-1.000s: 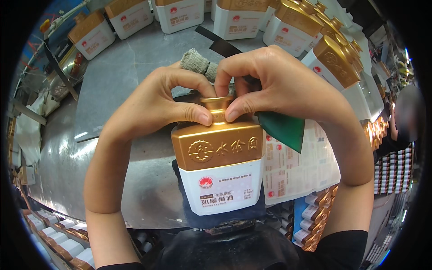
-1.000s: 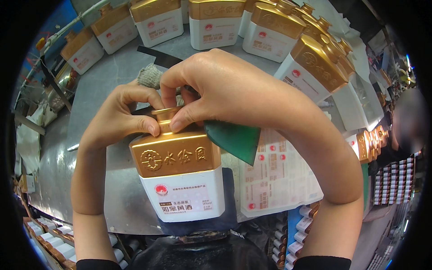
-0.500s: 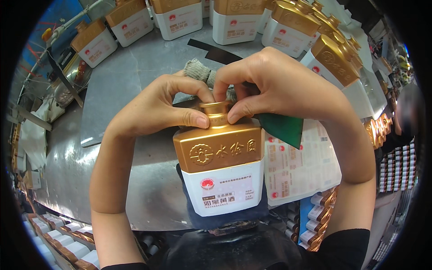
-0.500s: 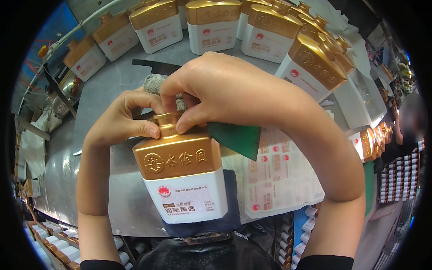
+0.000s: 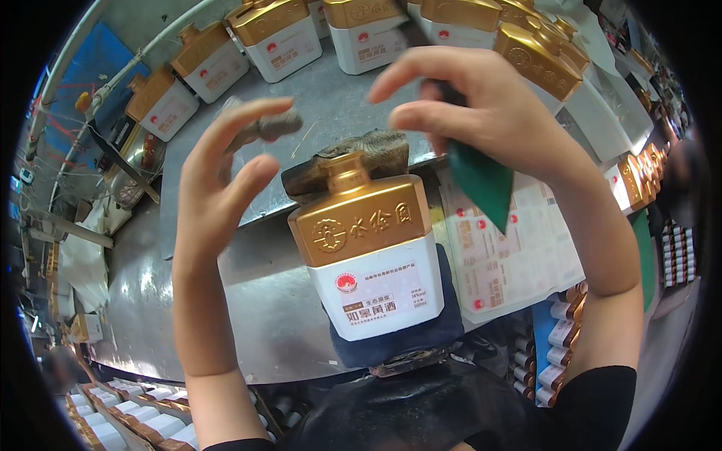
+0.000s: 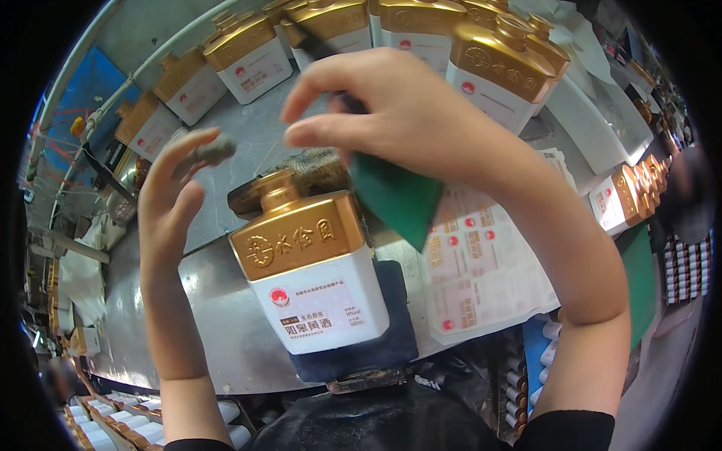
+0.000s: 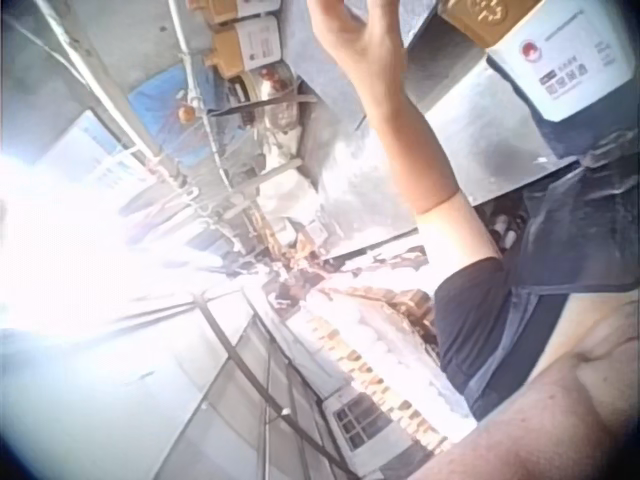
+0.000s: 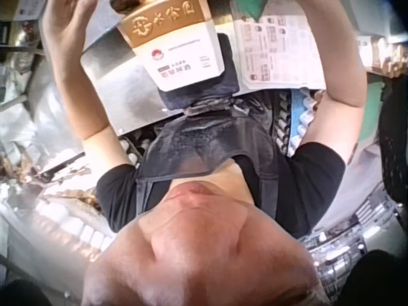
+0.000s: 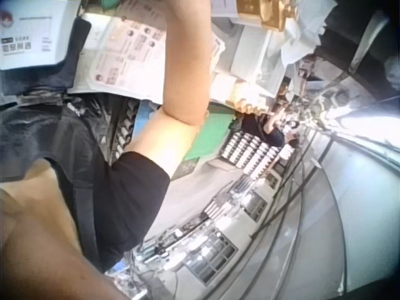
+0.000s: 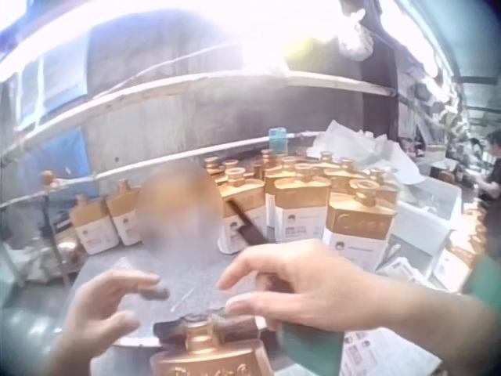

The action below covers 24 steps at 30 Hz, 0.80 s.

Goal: The person picks up a white bottle with a gold cap from a conveyor belt. They apply a label to the bottle's body using a green card to smooth it out, then peel off a protective film from the bottle's cap. The person repeats this process for multiple bottles.

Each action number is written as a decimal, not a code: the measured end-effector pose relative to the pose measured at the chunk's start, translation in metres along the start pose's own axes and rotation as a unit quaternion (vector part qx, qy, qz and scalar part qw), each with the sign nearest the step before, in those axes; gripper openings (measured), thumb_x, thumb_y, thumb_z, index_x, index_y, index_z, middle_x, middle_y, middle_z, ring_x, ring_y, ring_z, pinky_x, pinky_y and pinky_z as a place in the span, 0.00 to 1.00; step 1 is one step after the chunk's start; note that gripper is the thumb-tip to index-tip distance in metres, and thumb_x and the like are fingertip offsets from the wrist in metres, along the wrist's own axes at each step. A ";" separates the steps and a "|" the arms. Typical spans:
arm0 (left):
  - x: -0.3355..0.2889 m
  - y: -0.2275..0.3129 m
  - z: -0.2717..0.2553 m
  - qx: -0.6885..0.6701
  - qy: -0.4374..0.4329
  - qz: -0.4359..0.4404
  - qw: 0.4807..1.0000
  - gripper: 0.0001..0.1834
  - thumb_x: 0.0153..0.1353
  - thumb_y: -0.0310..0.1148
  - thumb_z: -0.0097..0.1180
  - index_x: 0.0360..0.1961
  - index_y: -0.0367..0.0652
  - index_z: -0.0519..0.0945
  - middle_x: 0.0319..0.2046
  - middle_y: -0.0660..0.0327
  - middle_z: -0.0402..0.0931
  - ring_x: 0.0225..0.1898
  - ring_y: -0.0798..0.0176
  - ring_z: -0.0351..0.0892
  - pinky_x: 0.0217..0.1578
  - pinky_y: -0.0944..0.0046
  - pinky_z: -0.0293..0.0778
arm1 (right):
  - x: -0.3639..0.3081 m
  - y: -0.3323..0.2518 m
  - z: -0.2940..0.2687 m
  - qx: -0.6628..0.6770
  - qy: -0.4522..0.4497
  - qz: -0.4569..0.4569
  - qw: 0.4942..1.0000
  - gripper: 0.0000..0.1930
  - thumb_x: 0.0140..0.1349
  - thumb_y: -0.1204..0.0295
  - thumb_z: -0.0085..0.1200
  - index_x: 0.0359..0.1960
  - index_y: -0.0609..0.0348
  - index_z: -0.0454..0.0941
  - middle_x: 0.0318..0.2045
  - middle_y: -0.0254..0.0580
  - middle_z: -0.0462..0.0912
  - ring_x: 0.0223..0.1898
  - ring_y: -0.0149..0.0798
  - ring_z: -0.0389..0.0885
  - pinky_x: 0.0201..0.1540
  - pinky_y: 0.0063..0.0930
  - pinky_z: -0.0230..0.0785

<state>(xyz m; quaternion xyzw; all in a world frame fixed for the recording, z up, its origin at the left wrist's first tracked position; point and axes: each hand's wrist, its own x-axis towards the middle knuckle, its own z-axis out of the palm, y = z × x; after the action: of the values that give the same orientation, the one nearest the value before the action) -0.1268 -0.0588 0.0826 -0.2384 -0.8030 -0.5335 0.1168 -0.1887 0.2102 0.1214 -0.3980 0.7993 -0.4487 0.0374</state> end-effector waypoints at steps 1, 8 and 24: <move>-0.011 0.011 0.001 -0.007 0.037 0.004 0.999 0.27 0.56 0.43 0.66 0.52 0.37 0.79 0.47 0.58 0.81 0.50 0.64 0.77 0.57 0.59 0.67 | -0.012 0.001 -0.003 0.015 0.007 0.020 1.000 0.12 0.61 0.66 0.60 0.40 0.61 0.81 0.18 0.32 0.75 0.20 0.23 0.75 0.25 0.18 0.64; -0.041 0.016 0.024 0.198 0.033 0.018 0.979 0.13 0.63 0.35 0.57 0.44 0.40 0.85 0.37 0.58 0.84 0.39 0.59 0.76 0.43 0.63 0.70 | -0.097 0.006 0.006 0.101 0.048 0.143 0.983 0.09 0.62 0.73 0.57 0.41 0.63 0.81 0.19 0.29 0.75 0.22 0.19 0.74 0.27 0.16 0.63; -0.022 0.062 0.029 0.389 -0.073 0.134 0.908 0.28 0.75 0.48 0.36 0.46 0.39 0.85 0.43 0.54 0.84 0.48 0.55 0.77 0.56 0.54 0.63 | -0.175 0.031 -0.006 0.149 0.055 0.150 0.976 0.09 0.66 0.67 0.56 0.43 0.56 0.81 0.28 0.34 0.83 0.25 0.24 0.80 0.31 0.21 0.68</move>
<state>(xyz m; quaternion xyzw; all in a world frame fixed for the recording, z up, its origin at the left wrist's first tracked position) -0.0747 -0.0184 0.1110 -0.3178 -0.9137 -0.1390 0.2119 -0.0907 0.3401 0.0492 -0.2384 0.7751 -0.5729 0.1191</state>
